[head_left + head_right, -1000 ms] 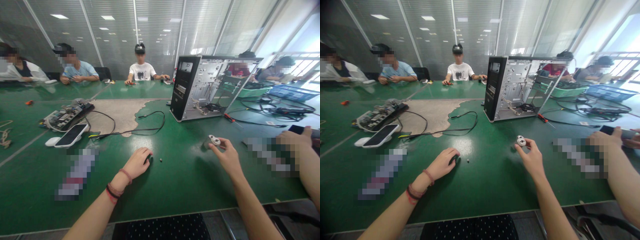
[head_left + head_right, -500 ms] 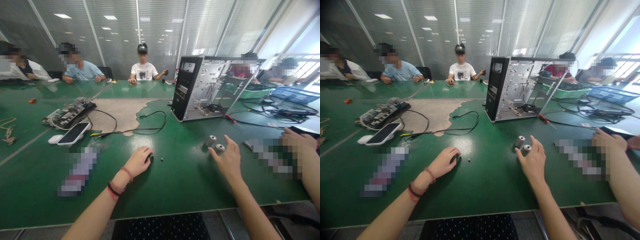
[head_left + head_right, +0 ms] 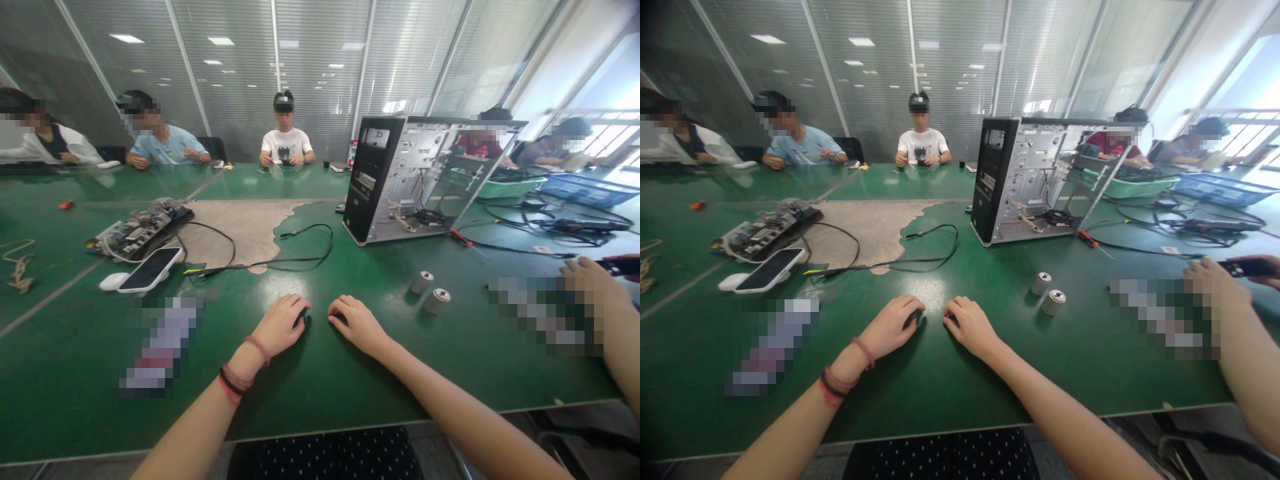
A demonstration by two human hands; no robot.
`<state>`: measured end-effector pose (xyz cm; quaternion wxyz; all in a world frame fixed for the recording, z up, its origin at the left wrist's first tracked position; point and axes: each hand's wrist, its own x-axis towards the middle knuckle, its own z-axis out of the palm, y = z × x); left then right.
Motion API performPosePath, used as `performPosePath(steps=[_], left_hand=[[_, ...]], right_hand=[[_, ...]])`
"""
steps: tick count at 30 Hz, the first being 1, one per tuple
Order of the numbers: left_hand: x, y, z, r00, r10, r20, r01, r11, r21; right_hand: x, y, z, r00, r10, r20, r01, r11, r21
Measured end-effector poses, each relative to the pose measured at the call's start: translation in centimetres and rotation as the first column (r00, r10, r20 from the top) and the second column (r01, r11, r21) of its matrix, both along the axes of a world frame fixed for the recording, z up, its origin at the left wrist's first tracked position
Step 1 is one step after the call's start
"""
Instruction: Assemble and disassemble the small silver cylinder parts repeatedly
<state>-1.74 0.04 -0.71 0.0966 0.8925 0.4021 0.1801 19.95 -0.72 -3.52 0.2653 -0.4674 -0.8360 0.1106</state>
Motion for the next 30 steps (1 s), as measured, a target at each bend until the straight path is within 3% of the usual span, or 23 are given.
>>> performPosePath(steps=[2, 4, 6, 8, 10, 13, 17, 21, 25, 30], left_hand=[[0.0, -0.1, 0.0, 1.000, -0.005, 0.006, 0.005, 1.000, -0.005], [0.0, -0.1, 0.0, 1.000, -0.005, 0.005, 0.005, 1.000, -0.008], [0.0, -0.1, 0.0, 1.000, -0.002, -0.001, 0.002, 1.000, -0.005], [0.0, -0.1, -0.1, 1.000, 0.001, -0.004, -0.001, 1.000, -0.006], [0.0, -0.1, -0.1, 1.000, 0.003, 0.002, -0.003, 1.000, -0.011], [0.0, 0.0, -0.3, 1.000, 0.007, 0.021, -0.007, 1.000, -0.012], [-0.1, 0.1, -0.4, 1.000, 0.012, 0.026, -0.011, 1.000, -0.007], [-0.2, 0.2, -0.3, 1.000, 0.022, 0.004, -0.022, 1.000, -0.008], [-0.1, 0.1, -0.1, 1.000, 0.022, -0.011, -0.022, 1.000, 0.002], [0.1, -0.1, 0.3, 1.000, 0.012, 0.000, -0.012, 1.000, 0.010]], right_hand=[[2.1, -0.1, 1.1, 0.996, -0.050, -0.069, 0.052, 0.998, 0.029], [5.3, -0.3, 2.5, 0.971, -0.178, -0.157, 0.194, 0.976, 0.094], [9.2, -0.7, 3.8, 0.894, -0.375, -0.247, 0.420, 0.893, 0.164], [13.2, -1.3, 4.3, 0.779, -0.558, -0.286, 0.616, 0.766, 0.185], [16.5, -1.9, 4.0, 0.705, -0.657, -0.265, 0.706, 0.684, 0.181], [19.2, -2.5, 2.5, 0.710, -0.688, -0.148, 0.704, 0.698, 0.133], [19.5, -2.5, 1.1, 0.722, -0.687, -0.089, 0.692, 0.714, 0.106], [19.3, -2.2, 1.0, 0.695, -0.709, -0.121, 0.719, 0.690, 0.084], [19.6, -2.1, 0.8, 0.712, -0.695, -0.106, 0.702, 0.709, 0.069], [20.1, -2.0, 0.3, 0.697, -0.713, -0.076, 0.718, 0.692, 0.081]])
